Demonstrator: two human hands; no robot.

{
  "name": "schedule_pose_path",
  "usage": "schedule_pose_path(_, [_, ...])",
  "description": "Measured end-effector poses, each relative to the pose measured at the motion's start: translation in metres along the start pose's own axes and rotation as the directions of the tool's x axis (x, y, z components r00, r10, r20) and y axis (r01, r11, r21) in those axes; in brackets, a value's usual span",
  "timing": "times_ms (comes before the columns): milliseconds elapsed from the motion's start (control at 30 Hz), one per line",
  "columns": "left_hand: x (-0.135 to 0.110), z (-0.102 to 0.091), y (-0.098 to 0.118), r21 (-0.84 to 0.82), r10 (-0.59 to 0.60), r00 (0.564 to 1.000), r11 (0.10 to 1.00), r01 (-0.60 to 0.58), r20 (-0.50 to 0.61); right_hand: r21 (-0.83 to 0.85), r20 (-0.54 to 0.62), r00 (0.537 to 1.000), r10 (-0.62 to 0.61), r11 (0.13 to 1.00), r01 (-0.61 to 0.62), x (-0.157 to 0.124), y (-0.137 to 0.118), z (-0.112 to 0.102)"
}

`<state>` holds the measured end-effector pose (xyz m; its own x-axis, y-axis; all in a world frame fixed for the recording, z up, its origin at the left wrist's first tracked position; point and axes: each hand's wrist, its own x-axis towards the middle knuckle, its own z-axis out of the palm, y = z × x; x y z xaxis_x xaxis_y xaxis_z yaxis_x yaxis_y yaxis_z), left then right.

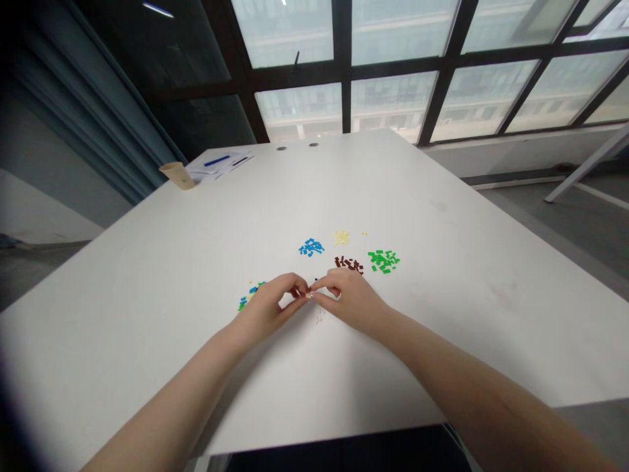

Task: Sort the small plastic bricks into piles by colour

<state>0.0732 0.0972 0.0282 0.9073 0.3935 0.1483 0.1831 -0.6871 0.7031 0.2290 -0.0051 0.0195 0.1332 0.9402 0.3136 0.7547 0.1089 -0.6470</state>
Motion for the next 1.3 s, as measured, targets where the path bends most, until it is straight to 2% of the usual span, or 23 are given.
schedule_pose_path(133, [-0.001, 0.003, -0.002, 0.074, 0.051, 0.998, 0.996, -0.048, -0.038, 0.030, 0.000, 0.999, 0.036, 0.999, -0.036, 0.000, 0.000, 0.001])
schedule_pose_path(367, [-0.002, 0.005, -0.004, 0.143, 0.174, 0.979, 0.977, -0.158, -0.107, 0.213, 0.040, 0.988, 0.149, 0.965, -0.154, -0.001, -0.001, 0.002])
schedule_pose_path(533, [-0.002, 0.001, -0.004, 0.168, 0.180, 0.973, 0.974, -0.155, -0.147, 0.337, 0.076, 0.970, 0.232, 0.909, -0.244, -0.001, -0.004, -0.003])
schedule_pose_path(633, [-0.001, -0.012, -0.011, 0.255, 0.095, 0.979, 0.966, -0.047, -0.181, 0.399, 0.078, 0.962, 0.261, 0.876, -0.271, 0.000, -0.002, -0.006])
schedule_pose_path(700, [-0.001, -0.025, -0.021, 0.356, -0.014, 0.980, 0.931, 0.086, -0.200, 0.421, 0.075, 0.963, 0.259, 0.867, -0.266, 0.000, -0.001, -0.007])
schedule_pose_path(767, [-0.004, -0.039, -0.033, 0.452, -0.230, 0.953, 0.841, 0.296, -0.198, 0.425, 0.066, 0.966, 0.249, 0.869, -0.253, 0.000, 0.000, -0.007])
schedule_pose_path(800, [-0.005, -0.045, -0.040, 0.485, -0.367, 0.912, 0.774, 0.408, -0.183, 0.420, 0.062, 0.968, 0.244, 0.873, -0.247, 0.000, 0.001, -0.007])
schedule_pose_path(833, [-0.007, -0.052, -0.046, 0.503, -0.486, 0.860, 0.711, 0.492, -0.154, 0.410, 0.058, 0.969, 0.240, 0.879, -0.242, 0.000, 0.001, -0.007])
schedule_pose_path(900, [-0.011, -0.062, -0.055, 0.510, -0.626, 0.775, 0.641, 0.573, -0.085, 0.381, 0.043, 0.971, 0.237, 0.894, -0.235, 0.000, 0.001, -0.008])
schedule_pose_path(967, [-0.012, -0.068, -0.060, 0.496, -0.677, 0.736, 0.631, 0.597, -0.025, 0.333, 0.011, 0.969, 0.247, 0.913, -0.237, 0.001, 0.003, -0.012])
schedule_pose_path(1067, [-0.011, -0.070, -0.063, 0.472, -0.684, 0.729, 0.647, 0.599, 0.011, 0.198, -0.083, 0.951, 0.298, 0.940, -0.278, 0.008, 0.015, -0.022])
schedule_pose_path(1167, [-0.009, -0.068, -0.067, 0.461, -0.657, 0.754, 0.672, 0.580, 0.008, -0.015, -0.193, 0.918, 0.345, 0.935, -0.354, 0.023, 0.036, -0.033])
schedule_pose_path(1233, [-0.008, -0.068, -0.070, 0.468, -0.633, 0.774, 0.684, 0.560, -0.002, -0.180, -0.214, 0.910, 0.356, 0.901, -0.395, 0.035, 0.052, -0.037])
schedule_pose_path(1300, [-0.007, -0.067, -0.072, 0.478, -0.615, 0.788, 0.692, 0.541, -0.002, -0.338, -0.178, 0.914, 0.365, 0.850, -0.405, 0.049, 0.066, -0.038])
